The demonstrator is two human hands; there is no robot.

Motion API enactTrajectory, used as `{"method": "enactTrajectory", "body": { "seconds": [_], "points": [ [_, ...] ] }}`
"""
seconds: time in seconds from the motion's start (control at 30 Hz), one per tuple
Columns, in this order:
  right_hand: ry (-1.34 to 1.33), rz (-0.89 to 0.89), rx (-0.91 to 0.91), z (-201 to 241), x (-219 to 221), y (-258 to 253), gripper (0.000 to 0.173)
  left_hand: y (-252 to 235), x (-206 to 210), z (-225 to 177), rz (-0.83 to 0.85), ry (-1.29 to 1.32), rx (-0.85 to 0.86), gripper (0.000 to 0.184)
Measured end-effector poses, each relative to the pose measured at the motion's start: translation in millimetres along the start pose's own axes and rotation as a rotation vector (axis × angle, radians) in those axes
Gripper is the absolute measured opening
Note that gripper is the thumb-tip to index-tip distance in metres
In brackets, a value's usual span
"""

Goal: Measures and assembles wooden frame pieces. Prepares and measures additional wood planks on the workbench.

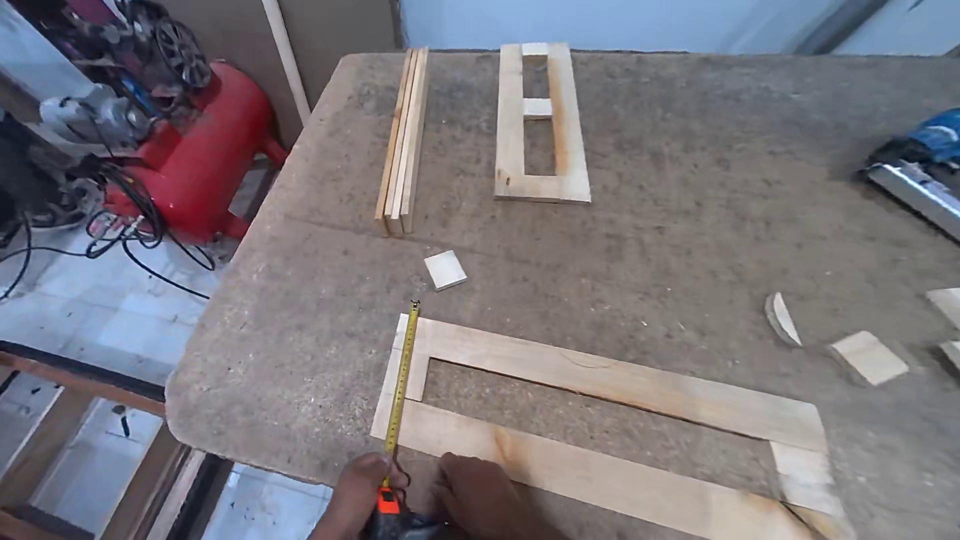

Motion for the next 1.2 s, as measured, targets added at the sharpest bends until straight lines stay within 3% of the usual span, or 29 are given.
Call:
{"method": "enactTrajectory", "body": {
  "seconds": [0.13, 0.33, 0.67, 1.2],
  "points": [
    [0.056, -0.027, 0.129, 14.9, -2.4, -16.3, 0.044, -5.7, -29.2, 6.6, 0.048, -0.049, -0.046, 0.033],
    [0.016, -0.084, 0.306, 21.7, -6.8, -28.8, 0.044, -6.7, -40.0, 23.7, 0.035, -0.112, -0.063, 0.036],
    [0.024, -0.111, 0.344, 25.2, -7.6, -35.8, 0.037, -9.8, -51.9, 12.6, 0.008, -0.294, -0.105, 0.039],
    [0.029, -0.110, 0.349, 25.0, -6.0, -38.1, 0.036, -8.7, -51.9, 11.4, 0.007, -0.284, -0.122, 0.038]
  ]
}}
Point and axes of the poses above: each hand's wrist, its own y-axis away from the middle knuckle, its own x-axis out of the palm, z = x × y, the point moved 2 cm from there along -y, towards the middle knuckle, and after that the axes turned 11 degrees about y, right-handed, at the moved point
